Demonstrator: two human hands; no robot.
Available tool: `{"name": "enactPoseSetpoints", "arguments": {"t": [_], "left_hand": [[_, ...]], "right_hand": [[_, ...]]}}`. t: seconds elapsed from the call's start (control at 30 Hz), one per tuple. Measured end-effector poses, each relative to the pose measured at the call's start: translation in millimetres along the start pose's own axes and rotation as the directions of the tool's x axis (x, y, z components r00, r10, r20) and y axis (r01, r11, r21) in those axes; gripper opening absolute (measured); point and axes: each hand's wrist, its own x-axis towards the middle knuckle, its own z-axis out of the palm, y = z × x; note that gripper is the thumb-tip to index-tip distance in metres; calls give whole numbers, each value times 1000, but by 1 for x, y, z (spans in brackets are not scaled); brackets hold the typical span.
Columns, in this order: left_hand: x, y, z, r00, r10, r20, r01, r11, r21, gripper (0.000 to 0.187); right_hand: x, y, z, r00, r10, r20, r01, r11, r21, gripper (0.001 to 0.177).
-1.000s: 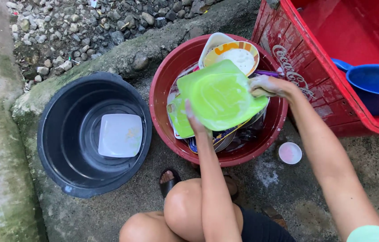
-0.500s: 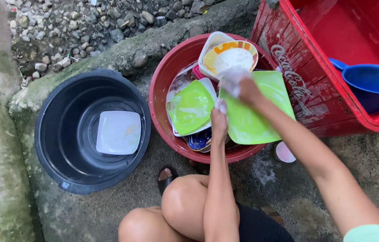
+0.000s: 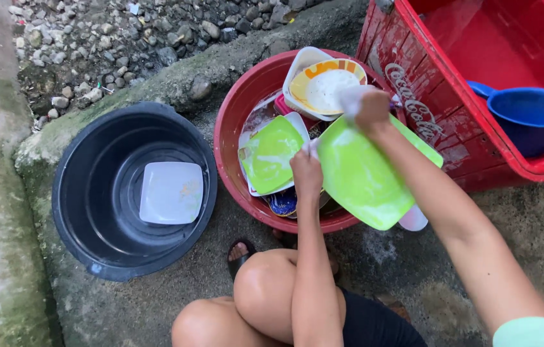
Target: The person washes various dishes by hand in a basin of soapy water, scrubbing each item with a sponge before moving it to a separate basin. They clean several plates and bowls one at a time, ensuring both sides are scrubbed.
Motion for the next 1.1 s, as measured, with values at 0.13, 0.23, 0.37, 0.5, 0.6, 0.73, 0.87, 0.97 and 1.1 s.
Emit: {"name": "enactPoseSetpoints", "arguments": {"t": [0.13, 0.23, 0.37, 0.5, 0.6, 0.73, 0.87, 0.97, 1.1], "left_hand": [[10, -22, -4, 999, -43, 25, 42, 999, 18, 30], [17, -56, 5, 958, 21, 287, 5, 996, -92, 32], [14, -71, 26, 954, -20, 301, 86, 974, -208, 27], [4, -42, 21, 993, -120, -8, 110, 935, -337, 29], [12, -37, 13, 948, -276, -155, 209, 913, -349, 48], [19, -44, 2, 893, -347, -288, 206, 882, -423, 53], [20, -57, 3, 831, -345, -437, 67, 841, -537, 49], [20, -59, 7, 866, -304, -397, 38, 832, -554, 45], [21, -45, 7, 971, -144, -189, 3, 802, -597, 46]], "right_hand": [[12, 0, -19, 957, 282, -69, -277, 958, 78, 28], [25, -19, -28, 998, -68, -14, 68, 998, 6, 20], [35, -79, -39, 900, -436, -10, 436, 898, 63, 18], [19, -95, -26, 986, -137, -93, 162, 911, 379, 28], [13, -80, -26, 993, 9, -116, 30, 943, 333, 36], [-12, -75, -49, 983, 122, -135, -111, 990, 81, 36], [-65, -113, -76, 950, 126, 284, -93, 987, -128, 26], [-80, -154, -100, 878, -56, 475, 50, 998, 25, 41], [-74, -154, -92, 895, -234, 379, 139, 955, 261, 59]]}}
